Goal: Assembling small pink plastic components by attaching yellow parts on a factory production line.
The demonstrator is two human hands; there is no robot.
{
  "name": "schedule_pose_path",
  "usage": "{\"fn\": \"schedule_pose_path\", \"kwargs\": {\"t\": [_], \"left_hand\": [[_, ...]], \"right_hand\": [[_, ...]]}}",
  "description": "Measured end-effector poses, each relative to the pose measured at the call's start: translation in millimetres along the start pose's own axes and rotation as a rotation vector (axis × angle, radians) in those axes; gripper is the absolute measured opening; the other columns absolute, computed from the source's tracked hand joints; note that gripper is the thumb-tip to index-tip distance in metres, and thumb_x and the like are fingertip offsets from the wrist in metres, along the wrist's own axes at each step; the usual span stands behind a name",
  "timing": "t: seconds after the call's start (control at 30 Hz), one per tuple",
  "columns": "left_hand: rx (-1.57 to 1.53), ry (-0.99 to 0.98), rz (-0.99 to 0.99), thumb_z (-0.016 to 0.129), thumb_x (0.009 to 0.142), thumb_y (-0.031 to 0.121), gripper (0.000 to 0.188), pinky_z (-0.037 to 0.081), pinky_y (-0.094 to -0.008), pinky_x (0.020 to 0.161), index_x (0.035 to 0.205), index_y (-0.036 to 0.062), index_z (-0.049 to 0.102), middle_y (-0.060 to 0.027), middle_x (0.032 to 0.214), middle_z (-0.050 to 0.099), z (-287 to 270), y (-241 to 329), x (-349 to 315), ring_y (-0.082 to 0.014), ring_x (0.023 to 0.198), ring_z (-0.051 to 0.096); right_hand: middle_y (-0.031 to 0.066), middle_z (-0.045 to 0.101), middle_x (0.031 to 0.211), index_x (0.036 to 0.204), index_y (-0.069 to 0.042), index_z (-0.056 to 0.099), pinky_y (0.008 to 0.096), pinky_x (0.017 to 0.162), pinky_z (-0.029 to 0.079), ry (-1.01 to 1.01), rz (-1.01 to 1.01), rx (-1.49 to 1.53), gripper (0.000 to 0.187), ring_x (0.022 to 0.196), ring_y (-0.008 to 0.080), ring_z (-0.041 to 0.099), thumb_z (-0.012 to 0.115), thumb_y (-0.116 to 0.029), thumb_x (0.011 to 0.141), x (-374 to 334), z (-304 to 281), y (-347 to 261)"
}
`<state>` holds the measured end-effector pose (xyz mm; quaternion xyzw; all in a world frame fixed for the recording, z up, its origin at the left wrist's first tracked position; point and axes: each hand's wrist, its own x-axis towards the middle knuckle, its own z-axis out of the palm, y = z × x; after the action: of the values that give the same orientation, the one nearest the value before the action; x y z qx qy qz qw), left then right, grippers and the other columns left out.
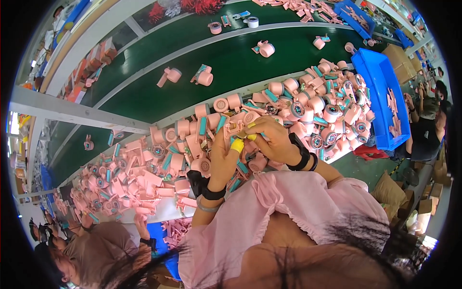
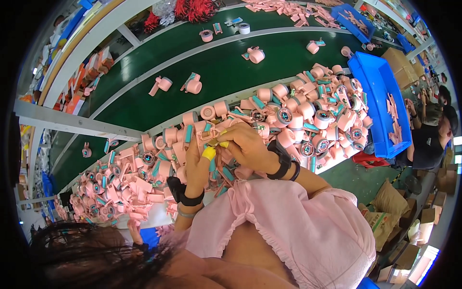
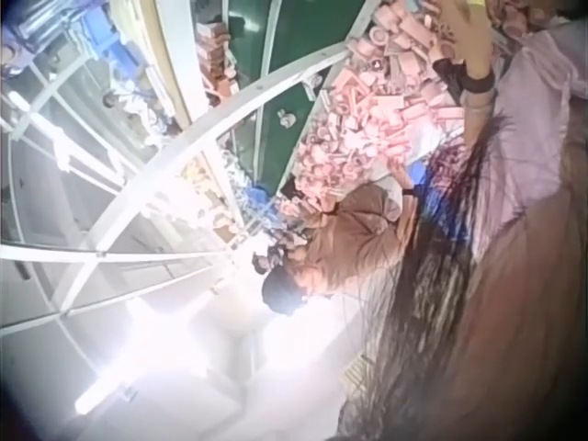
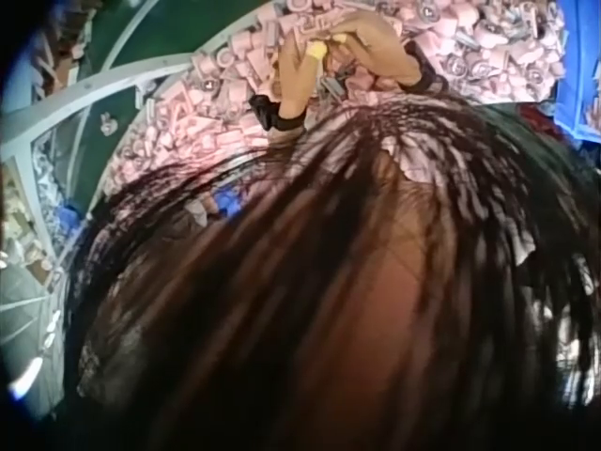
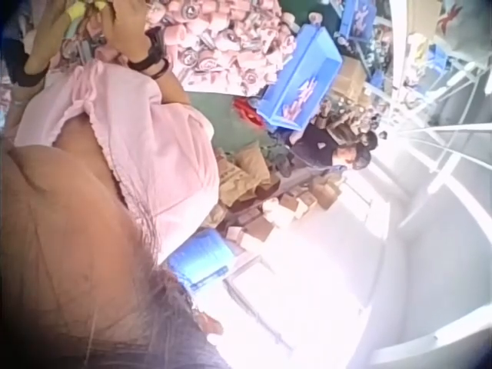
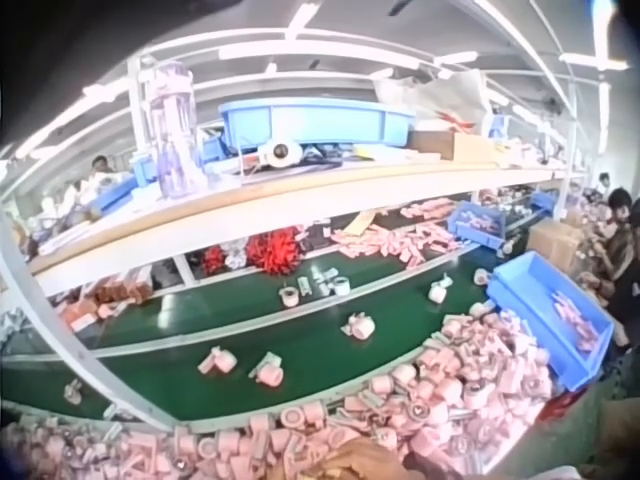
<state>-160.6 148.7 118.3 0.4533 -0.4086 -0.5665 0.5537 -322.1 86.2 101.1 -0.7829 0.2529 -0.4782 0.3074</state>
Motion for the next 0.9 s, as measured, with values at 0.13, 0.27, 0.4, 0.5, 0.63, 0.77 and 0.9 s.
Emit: {"fn": "schedule_pose_path", "kwargs": {"t": [0.13,0.27,0.4,0.5,0.63,0.77,0.9], "left_hand": [[0.079,0.055,0.098,0.047,0.086,-0.002,0.045,0.044,-0.0195,0.052,0.131,-0.0009,0.043,-0.0053,0.098,0.057,3.3,3.6,-2.7,-0.0063,0.065,0.052],[0.182,0.021,0.124,0.048,0.085,-0.003,0.047,0.044,-0.0196,0.052,0.132,-0.0008,0.042,-0.0050,0.098,0.057,2.9,4.8,-4.5,-0.0064,0.065,0.052],[0.157,-0.054,0.071,0.048,0.085,-0.004,0.047,0.045,-0.0195,0.053,0.131,-0.0009,0.042,-0.0060,0.099,0.057,0.8,3.4,-0.9,-0.0068,0.069,0.052],[0.143,-0.024,0.068,0.048,0.085,-0.004,0.047,0.045,-0.0189,0.054,0.131,-0.0010,0.042,-0.0075,0.100,0.056,2.0,2.1,-1.5,-0.0068,0.074,0.052],[0.292,-0.038,0.139,0.050,0.083,-0.002,0.048,0.048,-0.0247,0.068,0.130,-0.0037,0.043,-0.0115,0.105,0.057,-5.5,-4.6,-0.4,-0.0135,0.083,0.055],[0.370,-0.040,0.126,0.053,0.080,0.001,0.050,0.046,-0.0300,0.085,0.129,-0.0062,0.045,-0.0141,0.110,0.058,-7.0,-5.0,-0.7,-0.0203,0.095,0.057],[0.258,-0.027,0.149,0.055,0.083,0.003,0.048,0.046,-0.0295,0.087,0.129,-0.0061,0.045,-0.0139,0.112,0.058,-9.4,-14.4,-3.1,-0.0200,0.099,0.057]], "right_hand": [[0.0076,0.063,0.094,0.097,-0.007,0.065,0.0367,0.081,0.046,-0.017,-0.049,-0.001,0.023,0.088,0.0268,0.060,0.065,0.003,0.076,2.0,-0.4,1.2],[0.0066,0.060,0.090,0.095,-0.009,0.067,0.0357,0.078,0.045,0.016,-0.027,-0.013,0.024,0.087,0.0269,0.056,0.066,0.003,0.074,1.1,1.2,1.3],[0.0060,0.059,0.089,0.093,-0.010,0.068,0.0353,0.076,0.045,0.028,-0.024,-0.027,0.025,0.086,0.0269,0.054,0.068,0.003,0.072,0.7,1.7,2.0],[0.0057,0.059,0.088,0.092,-0.010,0.069,0.0353,0.076,0.045,0.027,-0.021,-0.022,0.024,0.086,0.0264,0.054,0.068,0.002,0.071,0.4,2.0,4.1],[0.0054,0.059,0.088,0.092,-0.011,0.068,0.0348,0.075,0.045,0.009,-0.023,-0.024,0.024,0.086,0.0260,0.055,0.069,0.001,0.071,2.4,1.0,4.5],[0.0054,0.058,0.088,0.092,-0.011,0.068,0.0352,0.076,0.044,-0.009,-0.019,-0.038,0.024,0.086,0.0262,0.054,0.070,0.000,0.070,3.4,0.1,4.8],[0.0050,0.057,0.088,0.092,-0.012,0.068,0.0363,0.077,0.044,-0.036,-0.029,-0.071,0.026,0.087,0.0266,0.053,0.070,0.000,0.069,5.4,-0.8,4.9]]}}
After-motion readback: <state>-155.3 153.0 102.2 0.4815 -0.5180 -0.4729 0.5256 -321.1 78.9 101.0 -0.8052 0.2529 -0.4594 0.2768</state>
